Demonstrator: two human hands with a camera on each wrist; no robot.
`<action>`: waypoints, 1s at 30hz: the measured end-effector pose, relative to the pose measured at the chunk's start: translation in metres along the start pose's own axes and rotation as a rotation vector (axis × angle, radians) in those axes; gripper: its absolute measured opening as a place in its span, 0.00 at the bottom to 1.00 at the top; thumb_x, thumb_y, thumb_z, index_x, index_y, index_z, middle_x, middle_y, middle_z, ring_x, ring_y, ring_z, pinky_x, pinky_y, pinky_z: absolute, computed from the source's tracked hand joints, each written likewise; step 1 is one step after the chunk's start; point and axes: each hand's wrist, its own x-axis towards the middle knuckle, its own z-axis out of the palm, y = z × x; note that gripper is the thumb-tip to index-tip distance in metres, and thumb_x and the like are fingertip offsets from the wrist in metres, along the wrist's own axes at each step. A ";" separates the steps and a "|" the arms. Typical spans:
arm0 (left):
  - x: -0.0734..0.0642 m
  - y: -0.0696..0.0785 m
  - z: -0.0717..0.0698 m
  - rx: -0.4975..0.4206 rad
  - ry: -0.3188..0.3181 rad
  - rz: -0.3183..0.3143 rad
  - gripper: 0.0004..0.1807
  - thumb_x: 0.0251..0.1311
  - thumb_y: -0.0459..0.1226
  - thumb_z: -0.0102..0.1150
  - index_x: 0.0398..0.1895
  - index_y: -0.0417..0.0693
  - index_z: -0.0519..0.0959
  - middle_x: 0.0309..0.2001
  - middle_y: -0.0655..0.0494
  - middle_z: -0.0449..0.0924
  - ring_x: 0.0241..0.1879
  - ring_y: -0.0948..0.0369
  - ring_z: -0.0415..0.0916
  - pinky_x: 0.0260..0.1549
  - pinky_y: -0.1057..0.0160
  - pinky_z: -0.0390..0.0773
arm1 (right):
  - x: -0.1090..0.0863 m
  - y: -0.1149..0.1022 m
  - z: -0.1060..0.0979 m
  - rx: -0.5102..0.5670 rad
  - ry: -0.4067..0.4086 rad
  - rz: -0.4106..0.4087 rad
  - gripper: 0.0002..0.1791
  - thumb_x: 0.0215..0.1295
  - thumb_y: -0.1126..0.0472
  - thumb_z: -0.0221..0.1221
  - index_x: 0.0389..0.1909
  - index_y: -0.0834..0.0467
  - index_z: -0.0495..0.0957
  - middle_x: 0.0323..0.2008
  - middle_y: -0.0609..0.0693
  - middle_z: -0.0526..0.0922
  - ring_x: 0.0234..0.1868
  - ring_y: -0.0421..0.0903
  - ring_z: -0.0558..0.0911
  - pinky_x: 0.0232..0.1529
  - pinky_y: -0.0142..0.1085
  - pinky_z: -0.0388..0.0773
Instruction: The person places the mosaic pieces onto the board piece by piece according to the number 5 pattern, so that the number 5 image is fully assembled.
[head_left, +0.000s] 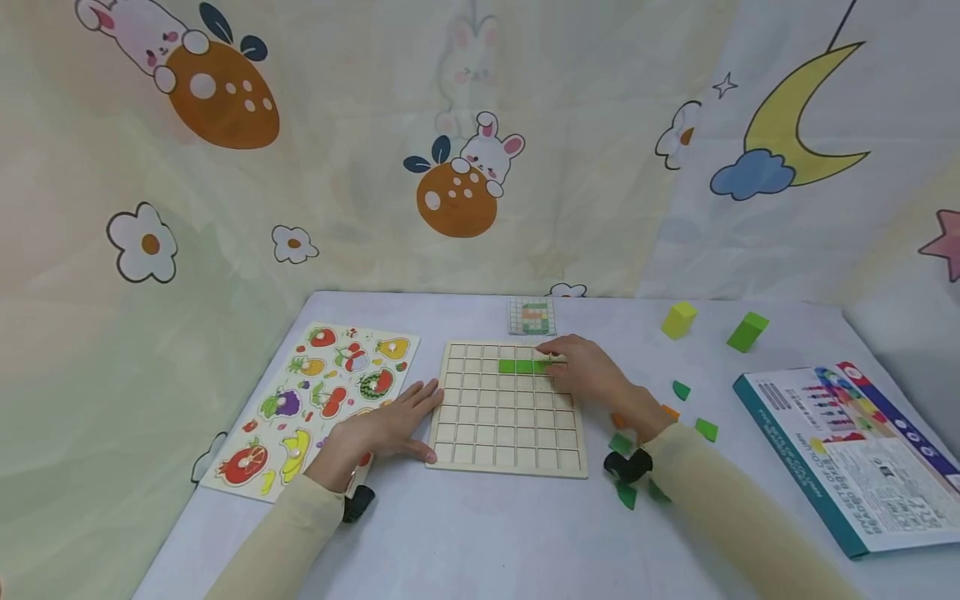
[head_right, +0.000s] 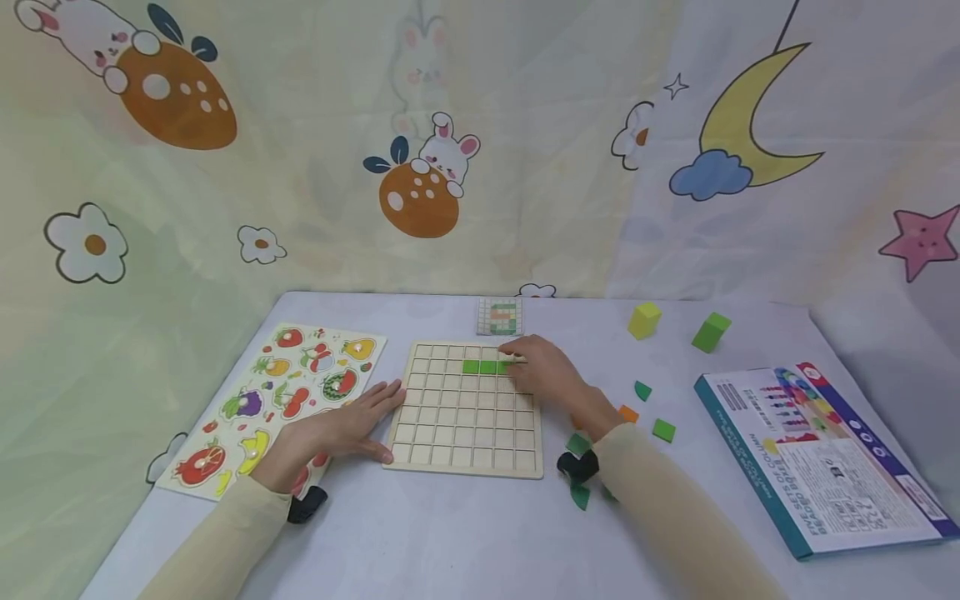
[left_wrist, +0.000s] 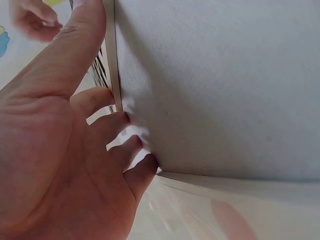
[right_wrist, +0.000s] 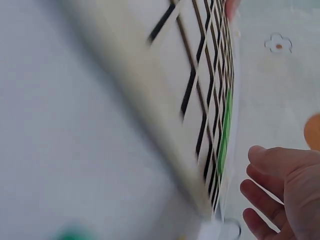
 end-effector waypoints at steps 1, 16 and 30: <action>0.000 0.000 0.000 0.001 0.000 -0.001 0.55 0.53 0.53 0.67 0.78 0.48 0.47 0.79 0.52 0.35 0.78 0.49 0.33 0.72 0.46 0.53 | -0.005 0.008 -0.005 -0.001 0.012 0.023 0.22 0.68 0.59 0.59 0.62 0.54 0.75 0.57 0.54 0.79 0.58 0.53 0.76 0.59 0.50 0.74; 0.000 -0.001 0.000 -0.047 0.002 -0.014 0.55 0.51 0.54 0.68 0.78 0.50 0.48 0.79 0.53 0.36 0.78 0.49 0.33 0.72 0.44 0.53 | -0.082 0.105 -0.057 -0.076 0.100 0.189 0.22 0.67 0.60 0.59 0.60 0.60 0.75 0.53 0.62 0.80 0.53 0.59 0.76 0.55 0.57 0.73; 0.002 -0.003 0.001 -0.052 0.004 -0.002 0.55 0.51 0.53 0.68 0.77 0.49 0.48 0.79 0.52 0.37 0.78 0.48 0.33 0.72 0.44 0.53 | -0.102 0.136 -0.067 -0.047 -0.010 0.243 0.27 0.63 0.58 0.62 0.62 0.61 0.72 0.56 0.65 0.77 0.59 0.63 0.73 0.60 0.60 0.68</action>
